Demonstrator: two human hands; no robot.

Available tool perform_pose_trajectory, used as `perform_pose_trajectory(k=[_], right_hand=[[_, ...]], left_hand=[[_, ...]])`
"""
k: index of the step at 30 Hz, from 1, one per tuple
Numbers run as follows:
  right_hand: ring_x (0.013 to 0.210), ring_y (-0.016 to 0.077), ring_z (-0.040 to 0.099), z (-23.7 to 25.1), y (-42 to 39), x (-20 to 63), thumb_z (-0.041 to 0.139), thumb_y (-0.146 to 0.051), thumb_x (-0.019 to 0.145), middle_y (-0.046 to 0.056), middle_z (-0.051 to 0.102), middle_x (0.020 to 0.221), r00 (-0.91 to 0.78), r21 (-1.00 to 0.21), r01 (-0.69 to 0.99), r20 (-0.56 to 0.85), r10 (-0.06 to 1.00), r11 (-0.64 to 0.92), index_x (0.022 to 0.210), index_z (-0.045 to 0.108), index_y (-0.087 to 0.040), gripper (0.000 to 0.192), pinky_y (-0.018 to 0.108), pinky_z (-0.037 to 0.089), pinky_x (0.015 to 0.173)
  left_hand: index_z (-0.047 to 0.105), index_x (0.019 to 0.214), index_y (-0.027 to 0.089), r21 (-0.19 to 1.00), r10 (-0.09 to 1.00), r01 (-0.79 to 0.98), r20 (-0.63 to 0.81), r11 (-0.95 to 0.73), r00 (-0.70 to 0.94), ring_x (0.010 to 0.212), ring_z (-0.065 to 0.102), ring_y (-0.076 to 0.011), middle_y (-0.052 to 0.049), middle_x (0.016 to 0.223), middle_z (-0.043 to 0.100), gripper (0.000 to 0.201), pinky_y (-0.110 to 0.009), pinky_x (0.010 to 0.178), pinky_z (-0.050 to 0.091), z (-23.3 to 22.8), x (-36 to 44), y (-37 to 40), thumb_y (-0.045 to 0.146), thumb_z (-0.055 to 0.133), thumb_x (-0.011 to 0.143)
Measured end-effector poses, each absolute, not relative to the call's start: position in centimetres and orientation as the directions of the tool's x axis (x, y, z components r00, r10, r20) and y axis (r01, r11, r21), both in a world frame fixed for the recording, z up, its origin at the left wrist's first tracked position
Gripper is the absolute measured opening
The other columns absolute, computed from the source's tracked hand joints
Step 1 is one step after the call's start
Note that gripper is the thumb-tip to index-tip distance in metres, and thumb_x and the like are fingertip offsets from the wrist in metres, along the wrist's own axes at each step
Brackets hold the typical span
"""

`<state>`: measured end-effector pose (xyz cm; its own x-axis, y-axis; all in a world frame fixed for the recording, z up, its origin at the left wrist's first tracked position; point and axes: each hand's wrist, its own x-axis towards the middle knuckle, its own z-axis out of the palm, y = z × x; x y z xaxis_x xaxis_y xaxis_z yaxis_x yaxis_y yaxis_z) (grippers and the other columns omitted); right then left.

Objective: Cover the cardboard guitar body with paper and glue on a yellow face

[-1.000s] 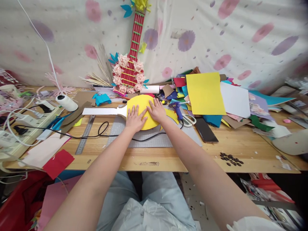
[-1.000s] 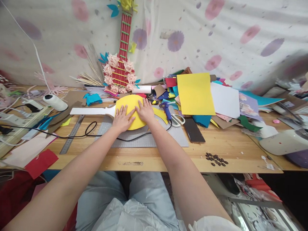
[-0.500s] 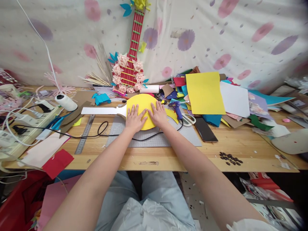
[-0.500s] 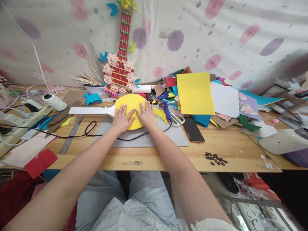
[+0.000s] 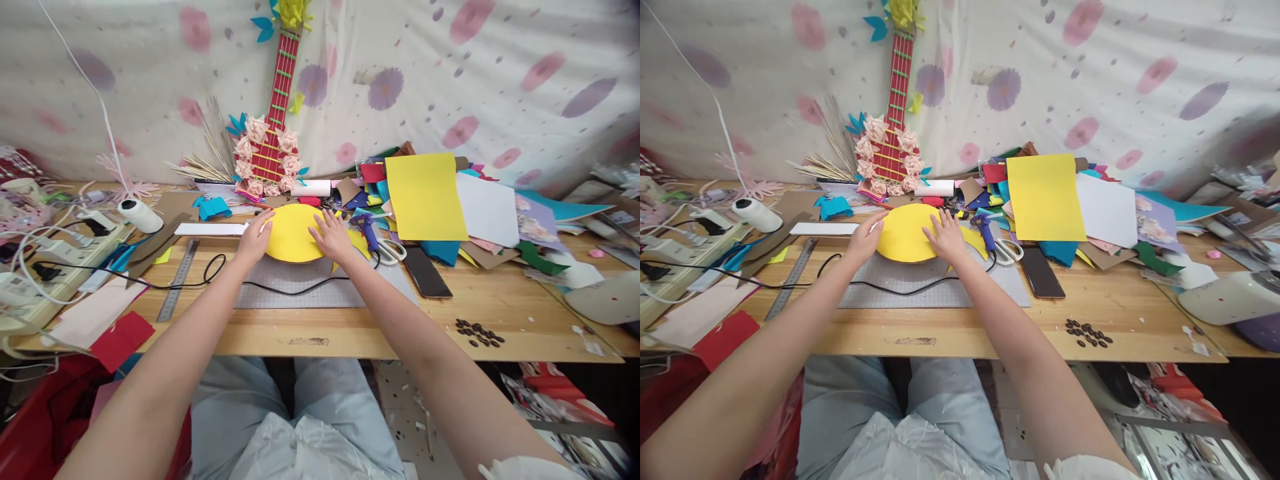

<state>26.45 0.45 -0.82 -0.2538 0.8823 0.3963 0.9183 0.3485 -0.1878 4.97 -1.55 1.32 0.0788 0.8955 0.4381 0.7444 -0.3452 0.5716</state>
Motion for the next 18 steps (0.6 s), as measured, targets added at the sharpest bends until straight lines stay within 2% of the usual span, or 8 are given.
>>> perform_pose_trajectory(k=[2,4,6,8,11,13,16,18], right_hand=[[0.136,0.0261,0.025,-0.5,0.2,27.1,0.028,-0.046,0.092,0.013,0.035,0.144,-0.277,-0.188,0.905,0.417,0.865,0.381,0.133,0.045,-0.013,0.055,0.047,0.018,0.109],[0.134,0.0241,0.029,-0.5,-0.2,28.0,0.026,-0.043,0.093,0.011,0.042,0.139,-0.277,-0.198,0.893,0.465,0.841,0.404,0.129,0.049,-0.012,0.052,0.045,0.019,0.109],[0.128,0.0218,0.038,-0.7,-0.8,29.0,0.025,-0.040,0.093,0.010,0.052,0.131,-0.255,-0.216,0.882,0.529,0.809,0.419,0.121,0.055,-0.013,0.049,0.042,0.023,0.108],[0.116,0.0204,0.049,-1.2,-1.5,30.3,0.023,-0.037,0.094,0.010,0.061,0.116,-0.204,-0.241,0.883,0.576,0.792,0.403,0.109,0.061,-0.015,0.047,0.038,0.031,0.103],[0.093,0.0222,0.057,-2.0,-2.4,32.6,0.022,-0.037,0.093,0.012,0.065,0.089,-0.052,-0.295,0.917,0.580,0.813,0.269,0.086,0.064,-0.018,0.046,0.036,0.042,0.084],[0.082,0.0225,0.057,-2.4,-2.9,34.2,0.025,-0.040,0.092,0.012,0.063,0.079,0.082,-0.342,0.927,0.587,0.805,0.155,0.074,0.059,-0.020,0.043,0.035,0.043,0.074],[0.073,0.0203,0.054,-2.9,-3.1,36.5,0.034,-0.045,0.089,0.009,0.058,0.070,0.291,-0.461,0.887,0.589,0.754,0.017,0.064,0.048,-0.021,0.037,0.033,0.041,0.069],[0.076,0.0197,0.052,-3.1,-3.1,37.6,0.043,-0.048,0.084,0.007,0.056,0.071,0.373,-0.524,0.852,0.592,0.714,-0.011,0.063,0.043,-0.021,0.034,0.032,0.040,0.073]], left_hand=[[0.053,0.122,0.018,0.496,0.895,0.782,0.413,-0.377,0.170,0.125,0.042,-0.0151,-0.004,0.133,0.050,0.046,-0.031,0.105,0.034,1.7,3.2,-1.7,0.021,0.034,0.080],[0.053,0.122,0.019,0.354,0.884,0.829,0.345,-0.433,0.314,0.129,0.038,-0.0165,-0.003,0.135,0.048,0.054,-0.032,0.108,0.030,1.7,1.6,-2.0,0.015,0.040,0.071],[0.048,0.128,0.018,0.206,0.875,0.861,0.252,-0.465,0.412,0.133,0.031,-0.0200,-0.005,0.141,0.041,0.064,-0.034,0.111,0.025,1.6,0.4,-2.2,0.013,0.046,0.065],[0.041,0.134,0.017,0.109,0.888,0.890,0.188,-0.444,0.420,0.135,0.026,-0.0238,-0.008,0.145,0.034,0.070,-0.037,0.111,0.023,1.2,-0.2,-2.3,0.014,0.051,0.065],[0.038,0.136,0.018,0.055,0.916,0.923,0.156,-0.381,0.369,0.135,0.026,-0.0265,-0.009,0.145,0.033,0.067,-0.041,0.110,0.023,0.4,-0.4,-2.3,0.022,0.054,0.072],[0.038,0.136,0.018,0.030,0.924,0.934,0.160,-0.357,0.348,0.133,0.030,-0.0274,-0.011,0.144,0.035,0.062,-0.043,0.109,0.023,-0.2,-0.2,-2.4,0.028,0.052,0.076],[0.041,0.134,0.018,-0.018,0.918,0.940,0.209,-0.341,0.337,0.128,0.037,-0.0277,-0.012,0.139,0.041,0.057,-0.044,0.108,0.023,-0.8,0.0,-2.7,0.028,0.050,0.079],[0.044,0.132,0.018,-0.048,0.902,0.936,0.252,-0.349,0.350,0.123,0.042,-0.0283,-0.012,0.135,0.046,0.054,-0.045,0.107,0.025,-0.9,0.1,-3.0,0.027,0.051,0.079]])
